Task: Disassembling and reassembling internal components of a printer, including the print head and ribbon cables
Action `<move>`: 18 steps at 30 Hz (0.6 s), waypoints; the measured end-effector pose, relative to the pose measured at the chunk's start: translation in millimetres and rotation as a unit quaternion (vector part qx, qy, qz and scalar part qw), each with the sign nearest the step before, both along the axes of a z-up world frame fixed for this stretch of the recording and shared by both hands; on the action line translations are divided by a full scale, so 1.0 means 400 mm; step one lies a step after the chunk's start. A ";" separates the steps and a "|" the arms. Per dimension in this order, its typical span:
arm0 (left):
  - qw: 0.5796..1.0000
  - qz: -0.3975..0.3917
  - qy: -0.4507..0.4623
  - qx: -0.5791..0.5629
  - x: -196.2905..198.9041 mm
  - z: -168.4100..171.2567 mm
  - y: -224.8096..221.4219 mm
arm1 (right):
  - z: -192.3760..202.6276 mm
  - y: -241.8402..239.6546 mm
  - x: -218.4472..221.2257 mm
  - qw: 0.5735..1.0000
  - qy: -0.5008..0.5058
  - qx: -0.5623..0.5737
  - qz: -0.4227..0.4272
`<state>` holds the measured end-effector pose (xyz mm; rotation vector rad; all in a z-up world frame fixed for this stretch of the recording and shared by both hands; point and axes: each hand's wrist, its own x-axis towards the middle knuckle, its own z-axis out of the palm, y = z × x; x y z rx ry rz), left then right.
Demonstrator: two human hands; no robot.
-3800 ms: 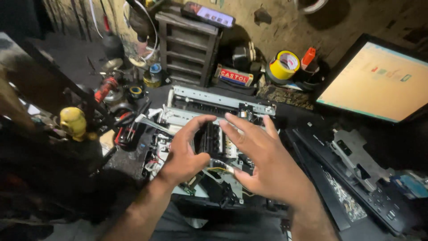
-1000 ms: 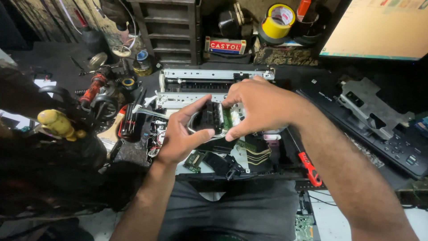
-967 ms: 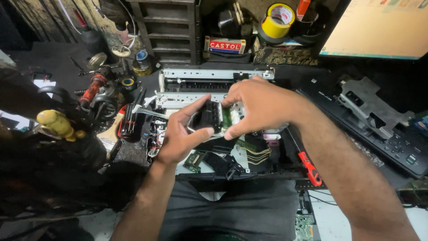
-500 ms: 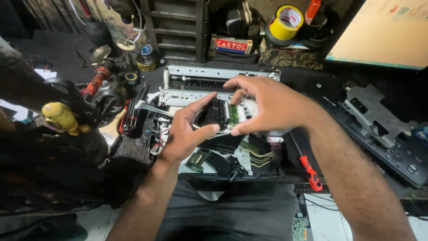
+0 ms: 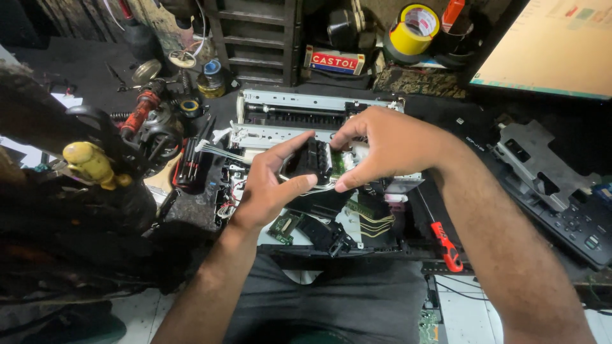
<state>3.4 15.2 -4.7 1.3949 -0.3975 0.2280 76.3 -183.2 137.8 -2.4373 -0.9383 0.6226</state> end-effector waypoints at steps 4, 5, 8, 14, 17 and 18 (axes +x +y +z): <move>1.000 0.002 -0.005 0.006 0.000 0.000 0.001 | 0.003 0.002 0.004 1.000 0.010 -0.001 -0.009; 1.000 0.003 -0.005 0.008 0.000 -0.001 0.003 | -0.003 -0.001 0.006 1.000 0.012 0.001 -0.018; 1.000 0.005 -0.002 0.015 -0.001 -0.003 0.006 | 0.006 0.000 -0.007 1.000 0.008 -0.003 -0.026; 1.000 0.005 0.002 0.030 0.000 -0.009 0.013 | 0.016 0.007 -0.028 0.999 -0.012 -0.020 -0.031; 0.999 0.010 0.004 0.038 0.000 -0.005 0.010 | 0.026 0.019 -0.039 0.999 -0.011 -0.034 -0.028; 0.999 0.015 0.005 0.043 0.001 0.001 0.009 | 0.032 0.025 -0.043 0.999 -0.011 -0.041 -0.025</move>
